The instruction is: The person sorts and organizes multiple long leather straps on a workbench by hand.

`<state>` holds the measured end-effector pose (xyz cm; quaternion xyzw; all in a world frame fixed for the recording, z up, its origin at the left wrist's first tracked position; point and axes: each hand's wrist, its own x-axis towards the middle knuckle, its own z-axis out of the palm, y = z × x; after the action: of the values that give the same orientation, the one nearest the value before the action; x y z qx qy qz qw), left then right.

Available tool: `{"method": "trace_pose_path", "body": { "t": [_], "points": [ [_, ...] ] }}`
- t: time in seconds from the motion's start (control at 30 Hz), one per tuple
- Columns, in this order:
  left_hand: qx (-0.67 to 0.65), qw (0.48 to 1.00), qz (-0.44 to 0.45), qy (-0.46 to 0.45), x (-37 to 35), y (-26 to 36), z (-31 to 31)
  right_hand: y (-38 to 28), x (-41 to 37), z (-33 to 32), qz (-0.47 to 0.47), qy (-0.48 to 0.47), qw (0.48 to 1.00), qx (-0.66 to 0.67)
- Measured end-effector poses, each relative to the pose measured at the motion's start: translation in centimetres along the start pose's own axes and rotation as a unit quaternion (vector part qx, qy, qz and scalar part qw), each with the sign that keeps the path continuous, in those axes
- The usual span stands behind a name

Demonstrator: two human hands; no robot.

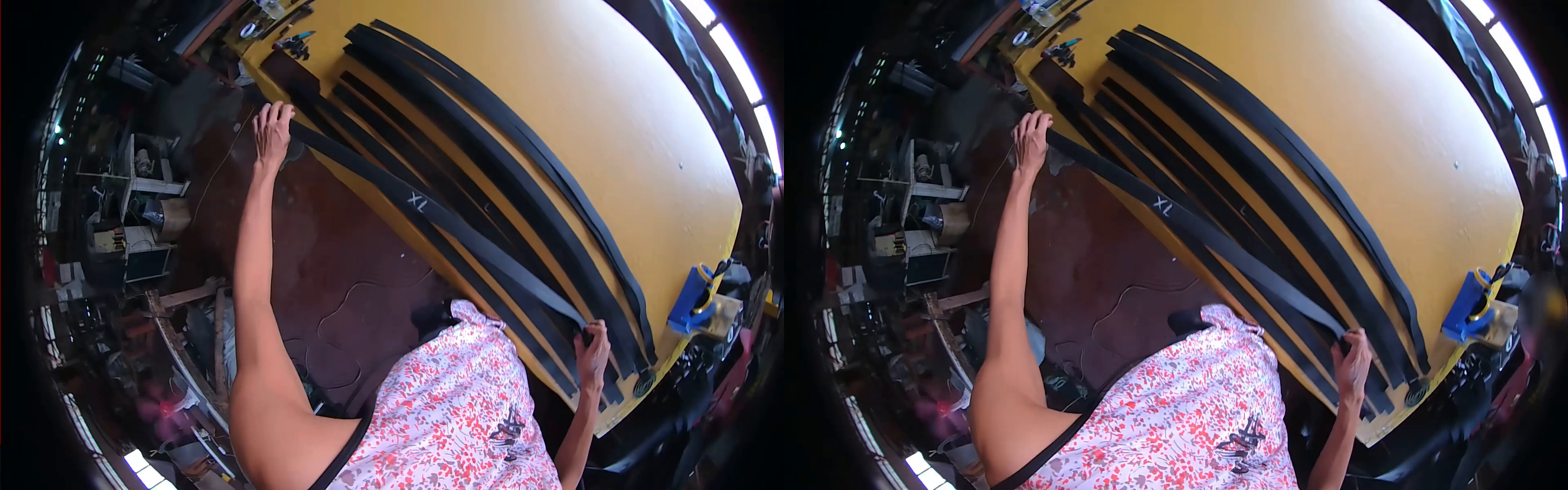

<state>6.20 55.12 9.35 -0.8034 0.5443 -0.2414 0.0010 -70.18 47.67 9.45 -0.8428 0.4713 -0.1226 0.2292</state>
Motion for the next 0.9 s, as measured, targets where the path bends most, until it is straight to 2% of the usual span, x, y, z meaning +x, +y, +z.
{"method": "trace_pose_path", "body": {
  "t": [0.03,0.1,0.2,0.23,0.27,0.33,0.4,0.47,0.57,0.67,0.8,0.87,0.9],
  "points": [
    [0.001,1.0,-0.005,0.007,1.3,-0.3,0.6,-0.3,0.0,0.2,-0.01,-0.003,1.0,0.004],
    [0.134,0.983,-0.034,0.121,3.7,-0.2,2.0,-1.0,-0.1,0.9,-0.031,-0.001,0.999,0.006],
    [0.059,0.99,-0.087,0.098,5.7,1.6,7.3,-0.7,-0.6,2.5,-0.029,-0.017,0.999,0.004],
    [0.024,0.991,-0.083,0.101,5.5,1.7,11.4,-0.6,-0.7,3.0,-0.029,-0.017,0.999,-0.004],
    [0.035,0.993,-0.089,0.063,5.1,3.0,13.2,-0.5,-0.8,3.4,-0.029,-0.018,0.999,-0.013],
    [-0.061,0.991,-0.116,-0.003,3.8,5.2,16.4,-0.1,-1.1,4.3,-0.022,-0.027,0.999,-0.022],
    [-0.062,0.988,-0.128,-0.059,2.3,7.3,18.6,0.3,-1.3,4.9,0.007,-0.053,0.998,-0.025],
    [-0.092,0.981,-0.168,-0.041,2.1,8.0,19.0,0.6,-1.4,5.4,0.026,-0.057,0.998,-0.012],
    [-0.078,0.982,-0.158,-0.064,2.2,8.0,17.8,0.9,-1.6,5.9,0.073,-0.076,0.994,-0.024],
    [-0.045,0.989,-0.126,-0.061,2.1,6.9,18.1,1.4,-1.9,6.1,0.072,-0.082,0.993,-0.036],
    [-0.045,0.987,-0.127,-0.082,2.0,6.3,18.2,1.2,-1.7,6.1,0.069,-0.072,0.994,-0.037],
    [0.006,0.993,-0.11,-0.041,2.0,6.4,17.8,1.1,-1.3,5.8,0.048,-0.06,0.997,-0.029],
    [-0.011,0.99,-0.12,-0.07,2.3,6.0,17.1,1.3,-1.1,6.0,0.047,-0.055,0.997,-0.004]
  ]
}}
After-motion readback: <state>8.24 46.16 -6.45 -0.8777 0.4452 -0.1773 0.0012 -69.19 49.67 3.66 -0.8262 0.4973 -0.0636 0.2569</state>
